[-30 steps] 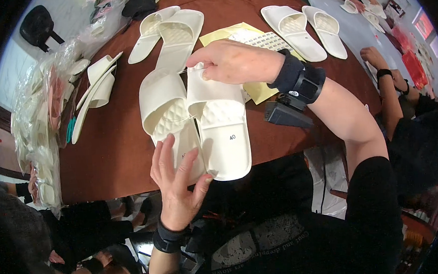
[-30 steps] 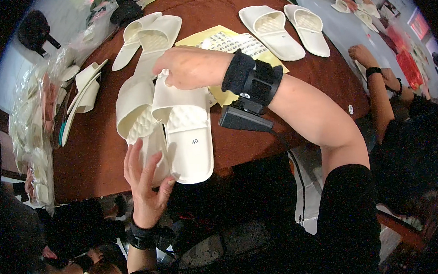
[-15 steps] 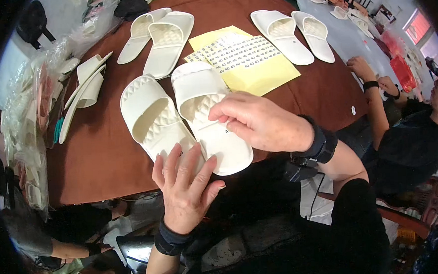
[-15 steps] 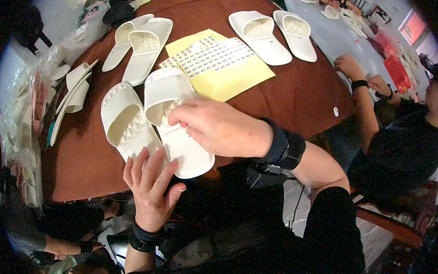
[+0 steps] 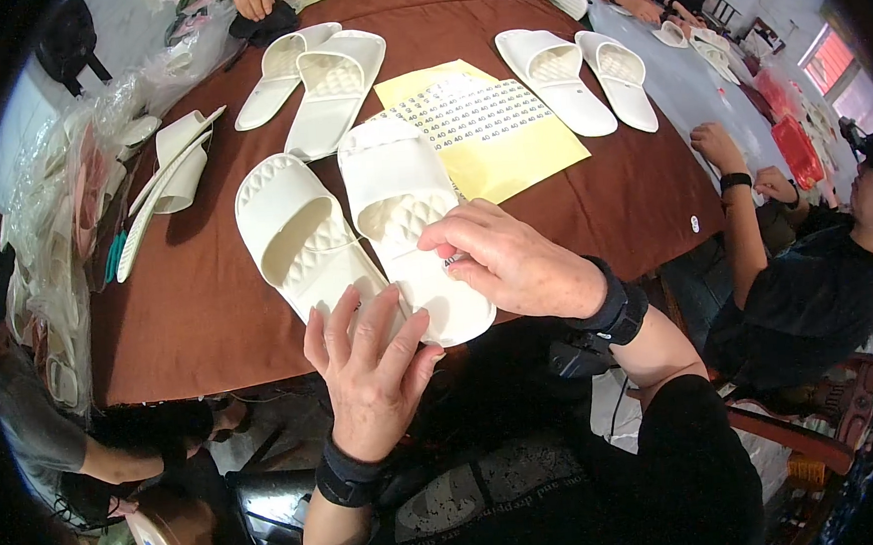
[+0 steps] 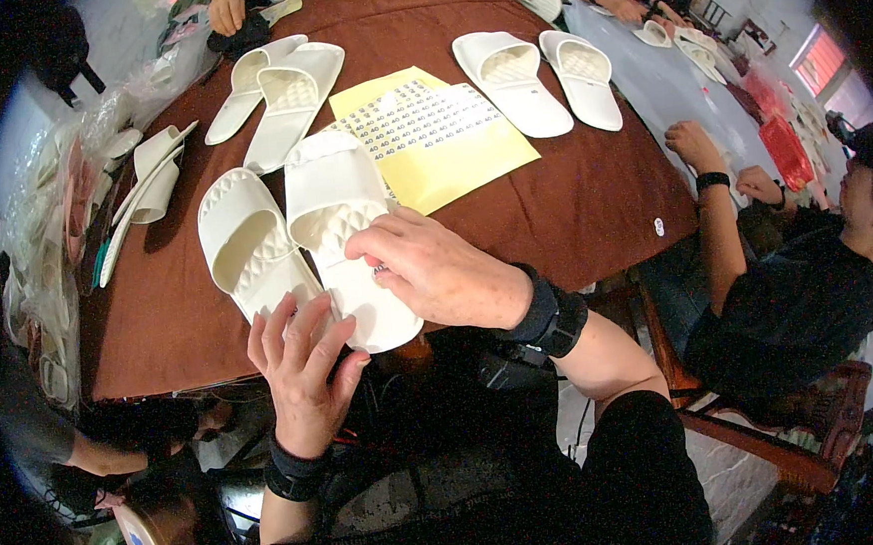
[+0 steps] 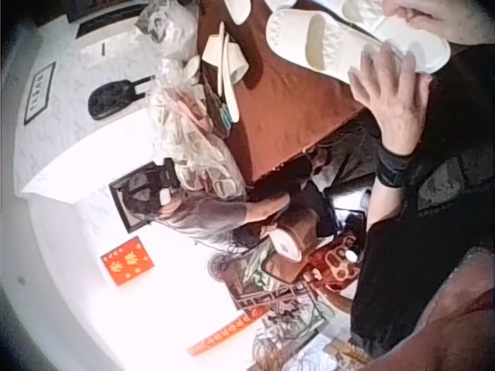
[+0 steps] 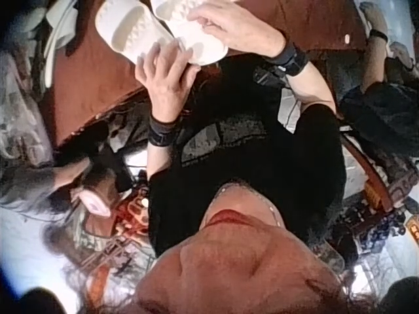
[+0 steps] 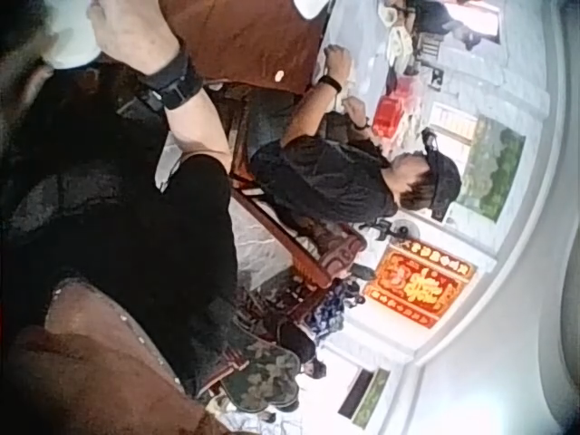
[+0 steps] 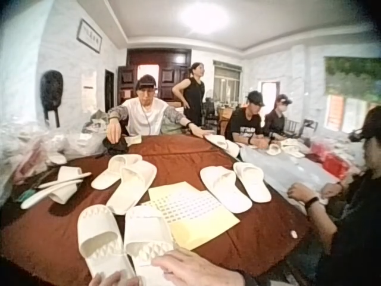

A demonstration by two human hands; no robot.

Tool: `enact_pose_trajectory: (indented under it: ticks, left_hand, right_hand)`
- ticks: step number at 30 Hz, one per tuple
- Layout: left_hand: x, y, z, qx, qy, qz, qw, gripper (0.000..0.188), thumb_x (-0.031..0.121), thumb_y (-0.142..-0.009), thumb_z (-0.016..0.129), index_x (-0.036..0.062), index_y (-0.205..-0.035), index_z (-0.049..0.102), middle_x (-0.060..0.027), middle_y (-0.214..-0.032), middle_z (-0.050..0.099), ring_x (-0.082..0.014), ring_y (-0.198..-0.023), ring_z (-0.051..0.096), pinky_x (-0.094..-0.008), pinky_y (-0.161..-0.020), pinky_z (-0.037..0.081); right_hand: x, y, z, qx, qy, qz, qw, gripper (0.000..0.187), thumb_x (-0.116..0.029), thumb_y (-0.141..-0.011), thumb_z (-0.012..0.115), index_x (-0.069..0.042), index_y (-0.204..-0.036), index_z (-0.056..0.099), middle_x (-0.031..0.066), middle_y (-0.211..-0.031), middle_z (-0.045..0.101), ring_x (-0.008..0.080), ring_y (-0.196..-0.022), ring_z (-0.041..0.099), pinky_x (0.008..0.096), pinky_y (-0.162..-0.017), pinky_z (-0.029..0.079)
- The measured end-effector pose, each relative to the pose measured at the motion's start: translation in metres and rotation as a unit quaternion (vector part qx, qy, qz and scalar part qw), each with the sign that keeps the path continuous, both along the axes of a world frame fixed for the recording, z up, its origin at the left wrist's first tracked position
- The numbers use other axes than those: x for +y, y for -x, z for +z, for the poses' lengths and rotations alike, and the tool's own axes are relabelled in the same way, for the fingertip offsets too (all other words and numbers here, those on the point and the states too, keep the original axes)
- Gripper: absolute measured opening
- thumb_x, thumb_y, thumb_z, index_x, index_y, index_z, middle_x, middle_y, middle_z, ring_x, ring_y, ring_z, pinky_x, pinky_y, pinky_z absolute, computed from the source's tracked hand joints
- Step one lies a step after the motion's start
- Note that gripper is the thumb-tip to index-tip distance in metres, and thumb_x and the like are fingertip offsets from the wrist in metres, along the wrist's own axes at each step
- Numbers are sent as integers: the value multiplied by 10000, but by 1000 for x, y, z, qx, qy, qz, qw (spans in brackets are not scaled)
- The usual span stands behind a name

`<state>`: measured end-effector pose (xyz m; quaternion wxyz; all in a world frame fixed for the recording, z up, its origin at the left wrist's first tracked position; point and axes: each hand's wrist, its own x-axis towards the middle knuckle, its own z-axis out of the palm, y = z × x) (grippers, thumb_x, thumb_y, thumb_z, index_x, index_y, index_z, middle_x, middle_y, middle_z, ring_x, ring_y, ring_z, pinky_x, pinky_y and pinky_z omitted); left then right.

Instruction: Applying size labels or stickers to the insoles of white and pink slide-style footwear.

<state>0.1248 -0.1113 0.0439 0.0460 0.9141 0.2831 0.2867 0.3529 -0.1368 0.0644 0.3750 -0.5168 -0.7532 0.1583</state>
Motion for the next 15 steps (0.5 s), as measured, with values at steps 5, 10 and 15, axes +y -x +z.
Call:
enact_pose_trajectory:
  ticks: [5, 10, 15]
  left_hand:
    - [-1, -1, 0, -3, 2, 3, 1000, 377, 319, -787, 747, 181, -1124, 650, -52, -1291, 582, -332, -1280, 445, -538, -1100, 242]
    - [0, 0, -1, -6, 4, 6, 1000, 375, 323, -784, 749, 185, -1118, 651, -50, -1287, 585, -331, -1281, 444, -536, -1105, 236]
    - [-1, -1, -1, -7, 6, 11, 1000, 357, 320, -787, 748, 184, -1103, 655, -49, -1283, 588, -330, -1281, 445, -535, -1110, 231]
  right_hand:
    - [1, -2, -1, 28, 19, 9, 999, 297, 25, -827, 590, -28, -1117, 560, 109, -942, 545, 268, -896, 548, 367, -837, 455]
    - [1, -2, -1, 50, 50, 5, 997, 323, 40, -833, 588, -33, -1145, 549, 106, -939, 543, 237, -868, 551, 348, -809, 468]
    - [2, -1, -2, 95, 72, -14, 993, 307, 34, -798, 584, -29, -1097, 555, 123, -917, 572, 286, -868, 576, 379, -813, 474]
